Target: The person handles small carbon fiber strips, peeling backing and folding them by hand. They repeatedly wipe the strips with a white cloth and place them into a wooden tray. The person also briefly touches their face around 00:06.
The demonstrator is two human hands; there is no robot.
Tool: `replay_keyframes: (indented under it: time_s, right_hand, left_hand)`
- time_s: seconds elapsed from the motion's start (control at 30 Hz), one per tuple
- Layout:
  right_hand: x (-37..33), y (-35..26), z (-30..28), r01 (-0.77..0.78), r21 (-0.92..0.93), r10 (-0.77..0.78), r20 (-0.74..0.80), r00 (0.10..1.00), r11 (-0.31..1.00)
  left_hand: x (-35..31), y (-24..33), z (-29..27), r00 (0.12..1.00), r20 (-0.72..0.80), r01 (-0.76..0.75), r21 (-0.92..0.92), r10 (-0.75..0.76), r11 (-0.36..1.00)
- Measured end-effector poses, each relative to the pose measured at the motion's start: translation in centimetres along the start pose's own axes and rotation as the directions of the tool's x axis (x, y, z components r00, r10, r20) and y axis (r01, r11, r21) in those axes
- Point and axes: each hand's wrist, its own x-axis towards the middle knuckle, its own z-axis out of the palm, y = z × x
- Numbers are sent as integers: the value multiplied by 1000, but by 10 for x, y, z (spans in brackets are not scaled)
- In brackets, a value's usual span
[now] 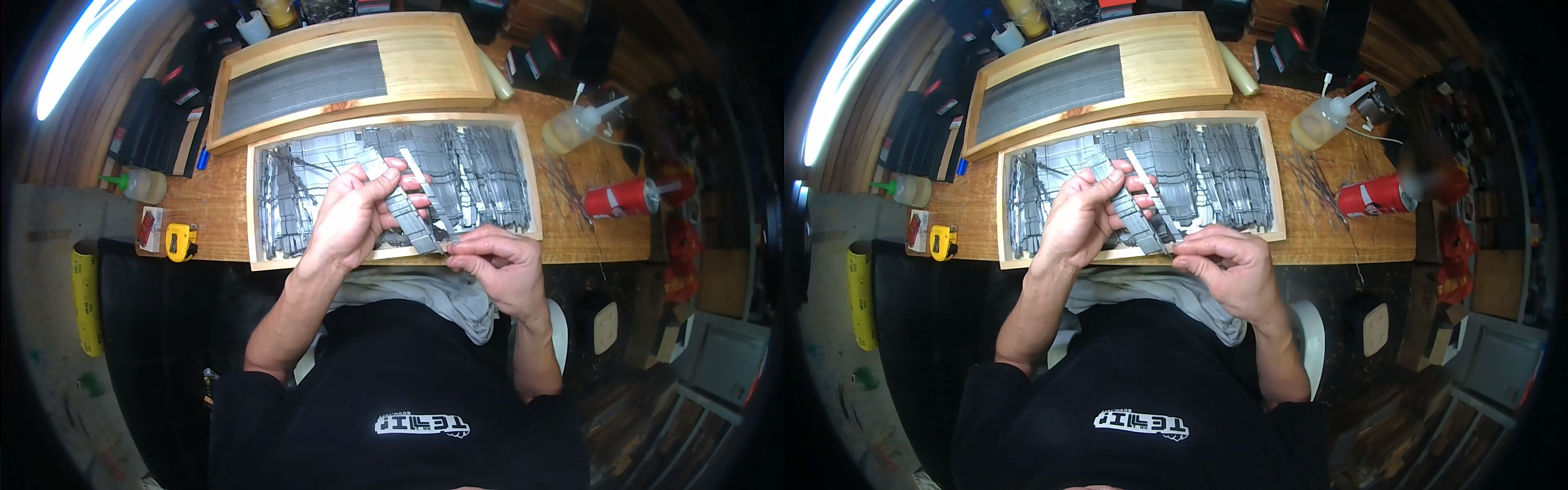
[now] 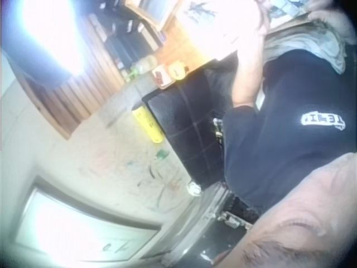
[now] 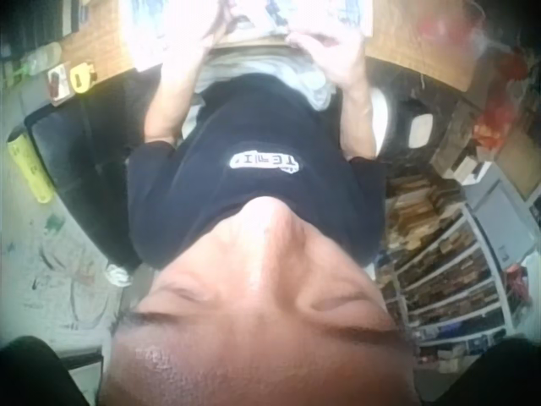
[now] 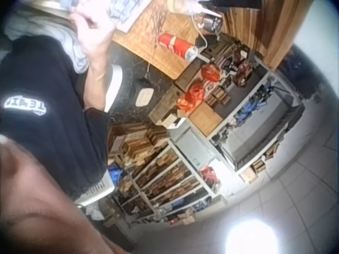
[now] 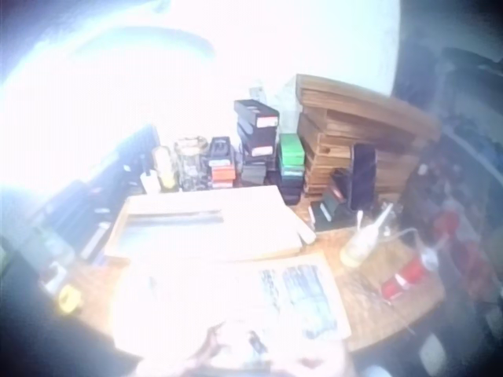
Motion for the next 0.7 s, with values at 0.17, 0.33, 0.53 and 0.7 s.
replay_keyframes:
  time_s: [0.17, 0.33, 0.53, 0.7]
  right_hand:
    - [-3, 6, 7, 44, -34, -44, -17, 999, 998]
    - [-1, 2, 6, 72, -63, -74, -38, 997, 995]
    - [2, 7, 8, 186, -136, -199, -89, 976, 973]
    - [6, 12, 6, 119, 94, -84, -311, 947, 988]
  left_hand:
    - [-3, 4, 2, 1000, 14, -10, 37, 9, 999]
    - [-2, 3, -1, 1000, -12, -28, 15, 28, 1000]
    - [-1, 0, -4, 997, -11, -74, -31, 74, 997]
    - [-8, 10, -5, 1000, -15, 8, 177, -6, 984]
